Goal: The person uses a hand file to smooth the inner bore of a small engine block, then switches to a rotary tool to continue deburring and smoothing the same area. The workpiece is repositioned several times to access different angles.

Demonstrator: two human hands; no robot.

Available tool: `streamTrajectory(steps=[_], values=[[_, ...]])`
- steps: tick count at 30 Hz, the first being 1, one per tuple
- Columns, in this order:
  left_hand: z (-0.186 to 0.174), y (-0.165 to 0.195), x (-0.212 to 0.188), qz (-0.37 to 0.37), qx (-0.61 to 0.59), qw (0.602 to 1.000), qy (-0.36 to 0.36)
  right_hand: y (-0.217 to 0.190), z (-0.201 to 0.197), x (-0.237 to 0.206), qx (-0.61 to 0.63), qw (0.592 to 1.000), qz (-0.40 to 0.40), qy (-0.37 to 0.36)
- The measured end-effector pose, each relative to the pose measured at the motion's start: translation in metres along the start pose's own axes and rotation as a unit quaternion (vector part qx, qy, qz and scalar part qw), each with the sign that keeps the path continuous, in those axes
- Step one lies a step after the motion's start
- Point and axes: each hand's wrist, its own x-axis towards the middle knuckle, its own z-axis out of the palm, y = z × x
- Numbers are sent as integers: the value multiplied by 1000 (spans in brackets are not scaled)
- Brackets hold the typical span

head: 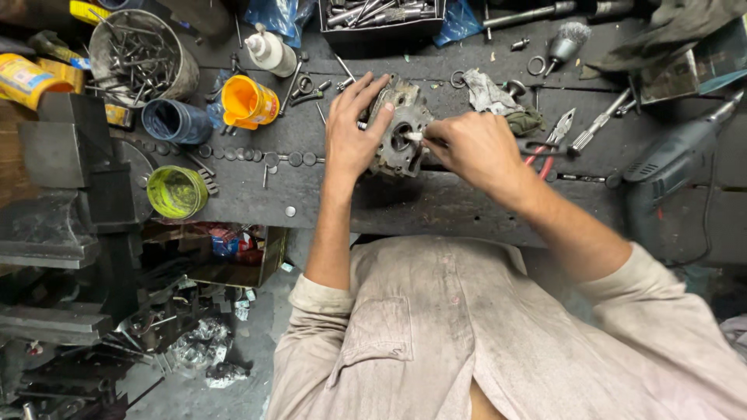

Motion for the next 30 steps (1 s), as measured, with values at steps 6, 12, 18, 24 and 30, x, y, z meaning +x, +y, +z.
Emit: streamTrajectory(steps=[6, 12, 18, 24, 30], values=[[7, 1, -1, -33, 5, 999, 12, -7, -13, 15, -150, 984, -61, -71], [13, 2, -4, -41, 29, 998, 27, -9, -7, 18, -212, 969, -61, -113], [19, 8, -12, -77, 53, 995, 46, -7, -15, 14, -242, 965, -47, -90], [27, 11, -15, -69, 27, 995, 72, -18, -18, 0, -167, 983, -56, -50], [49, 15, -20, -57, 80, 994, 54, -18, -18, 8, -176, 982, -43, -53]])
